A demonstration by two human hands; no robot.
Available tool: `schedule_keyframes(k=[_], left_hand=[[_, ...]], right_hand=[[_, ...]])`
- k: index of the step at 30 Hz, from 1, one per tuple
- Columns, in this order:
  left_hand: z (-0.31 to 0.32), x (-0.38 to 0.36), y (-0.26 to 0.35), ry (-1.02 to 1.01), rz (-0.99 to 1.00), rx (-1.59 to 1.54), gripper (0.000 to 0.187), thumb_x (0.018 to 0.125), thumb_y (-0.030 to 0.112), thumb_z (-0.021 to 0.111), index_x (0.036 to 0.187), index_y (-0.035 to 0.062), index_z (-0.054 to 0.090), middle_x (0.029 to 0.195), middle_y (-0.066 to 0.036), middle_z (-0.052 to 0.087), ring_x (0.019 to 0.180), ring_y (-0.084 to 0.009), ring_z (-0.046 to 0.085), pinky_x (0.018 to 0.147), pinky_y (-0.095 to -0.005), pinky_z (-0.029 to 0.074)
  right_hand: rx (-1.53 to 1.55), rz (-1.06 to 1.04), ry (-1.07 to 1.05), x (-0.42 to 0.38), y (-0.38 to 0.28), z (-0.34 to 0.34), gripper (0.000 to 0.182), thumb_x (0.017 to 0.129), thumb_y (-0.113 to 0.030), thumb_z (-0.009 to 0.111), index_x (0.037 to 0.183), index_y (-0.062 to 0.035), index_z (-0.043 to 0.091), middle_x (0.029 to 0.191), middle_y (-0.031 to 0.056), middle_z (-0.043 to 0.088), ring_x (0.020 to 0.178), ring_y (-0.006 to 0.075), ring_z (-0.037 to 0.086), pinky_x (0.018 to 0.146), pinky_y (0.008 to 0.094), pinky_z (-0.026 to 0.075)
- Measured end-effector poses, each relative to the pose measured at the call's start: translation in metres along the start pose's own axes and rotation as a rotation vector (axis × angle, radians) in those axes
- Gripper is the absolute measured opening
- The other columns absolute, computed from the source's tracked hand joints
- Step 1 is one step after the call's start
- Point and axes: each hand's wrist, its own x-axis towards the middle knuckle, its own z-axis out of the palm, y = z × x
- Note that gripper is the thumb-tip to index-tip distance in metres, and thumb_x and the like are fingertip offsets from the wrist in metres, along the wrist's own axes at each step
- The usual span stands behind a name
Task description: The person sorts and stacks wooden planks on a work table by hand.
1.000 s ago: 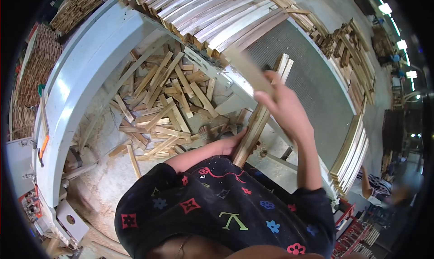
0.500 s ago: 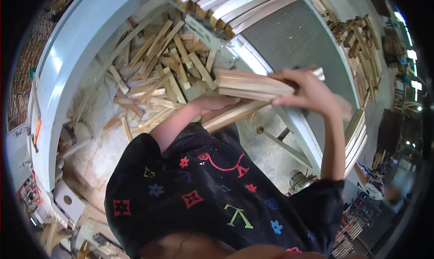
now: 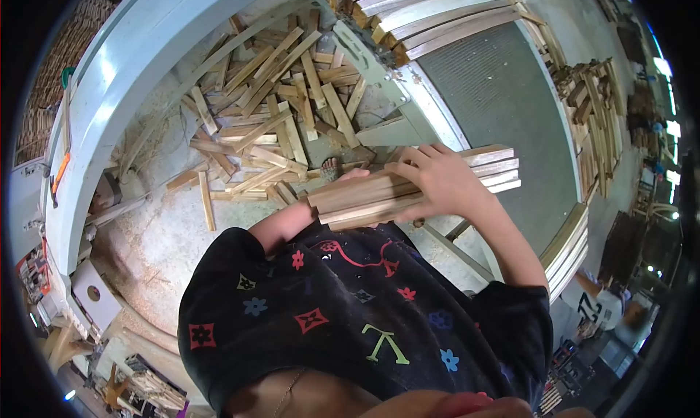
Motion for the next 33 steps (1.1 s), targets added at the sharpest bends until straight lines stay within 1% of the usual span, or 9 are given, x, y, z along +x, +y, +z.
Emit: schedule_keyframes(k=[4, 9, 14, 17, 21, 24, 25, 28, 33], left_hand=[[0.01, 0.006, 0.012, 0.076, -0.095, 0.071, 0.103, 0.081, 0.072, 0.051, 0.143, -0.0079, 0.032, 0.121, -0.038, 0.049, 0.094, -0.0446, 0.059, 0.078, -0.049, 0.051], [0.061, 0.012, 0.05, -0.482, -0.12, 0.271, 0.105, 0.086, 0.082, 0.033, 0.148, -0.0032, 0.03, 0.125, -0.033, 0.053, 0.104, -0.0407, 0.06, 0.092, -0.0472, 0.048], [0.089, 0.053, 0.045, -0.084, 0.281, 0.993, 0.104, 0.087, 0.082, 0.016, 0.148, 0.0003, 0.035, 0.138, -0.015, 0.053, 0.125, -0.0266, 0.052, 0.109, -0.0395, 0.038], [0.074, 0.1, 0.011, -0.062, 0.106, 0.868, 0.089, 0.093, 0.075, 0.019, 0.15, 0.0086, 0.034, 0.143, -0.008, 0.05, 0.129, -0.0213, 0.049, 0.111, -0.0377, 0.036], [0.1, 0.116, -0.021, 0.193, 0.16, 0.58, 0.078, 0.096, 0.07, 0.028, 0.149, 0.013, 0.037, 0.141, -0.008, 0.052, 0.124, -0.0214, 0.053, 0.107, -0.0391, 0.041], [0.07, 0.12, -0.01, 0.159, 0.212, 0.49, 0.077, 0.096, 0.069, 0.032, 0.147, 0.0113, 0.04, 0.132, -0.01, 0.058, 0.113, -0.0231, 0.061, 0.099, -0.0382, 0.049], [0.088, 0.109, -0.01, 0.136, 0.215, 0.458, 0.077, 0.096, 0.069, 0.032, 0.147, 0.0112, 0.04, 0.131, -0.01, 0.058, 0.114, -0.0236, 0.061, 0.098, -0.0386, 0.049], [0.09, 0.096, -0.008, 0.215, 0.227, 0.453, 0.078, 0.096, 0.071, 0.027, 0.147, 0.0131, 0.04, 0.133, -0.009, 0.056, 0.117, -0.0208, 0.058, 0.099, -0.036, 0.048], [0.092, 0.082, -0.011, 0.062, 0.068, 0.389, 0.079, 0.095, 0.069, 0.034, 0.148, 0.0107, 0.038, 0.136, -0.013, 0.056, 0.115, -0.0267, 0.061, 0.1, -0.0425, 0.049]], right_hand=[[-0.592, 0.009, 0.186, -0.036, 0.0, 0.04, 0.102, 0.06, -0.046, 0.084, 0.146, -0.0166, 0.037, 0.115, 0.0084, 0.056, 0.105, 0.0275, 0.055, 0.092, 0.0419, 0.043], [-0.25, 0.26, 0.352, -0.055, -0.002, 0.026, 0.094, 0.065, -0.042, 0.082, 0.144, -0.0115, 0.04, 0.125, 0.0115, 0.055, 0.111, 0.0287, 0.054, 0.093, 0.0423, 0.041], [0.114, 0.74, 0.923, -0.06, -0.021, 0.036, 0.094, 0.069, -0.039, 0.081, 0.143, 0.0001, 0.038, 0.128, 0.019, 0.055, 0.116, 0.0341, 0.054, 0.098, 0.0443, 0.041], [0.566, 0.846, 1.208, -0.05, -0.01, 0.041, 0.093, 0.076, -0.041, 0.078, 0.142, 0.0071, 0.034, 0.132, 0.0283, 0.05, 0.125, 0.0401, 0.05, 0.106, 0.0424, 0.039], [0.506, 1.121, 1.175, -0.037, 0.013, 0.044, 0.09, 0.082, -0.045, 0.072, 0.138, 0.0147, 0.035, 0.131, 0.0389, 0.045, 0.124, 0.0475, 0.048, 0.106, 0.0444, 0.038], [0.628, 1.069, 1.138, -0.043, 0.046, 0.095, 0.084, 0.084, -0.048, 0.068, 0.136, 0.013, 0.041, 0.129, 0.0355, 0.048, 0.121, 0.0456, 0.05, 0.104, 0.0436, 0.04], [0.541, 1.073, 1.185, -0.04, 0.03, 0.093, 0.062, 0.089, -0.039, 0.067, 0.128, 0.008, 0.052, 0.118, 0.0284, 0.058, 0.107, 0.0327, 0.058, 0.091, 0.0396, 0.047], [0.701, 1.031, 1.17, -0.038, 0.012, 0.106, 0.064, 0.091, -0.037, 0.064, 0.137, 0.0041, 0.046, 0.124, 0.0292, 0.052, 0.11, 0.0388, 0.056, 0.096, 0.0406, 0.045], [0.824, 1.016, 1.271, -0.036, -0.016, 0.134, 0.06, 0.097, -0.03, 0.061, 0.147, -0.0038, 0.04, 0.115, 0.0193, 0.06, 0.102, 0.0227, 0.058, 0.09, 0.0356, 0.048]])
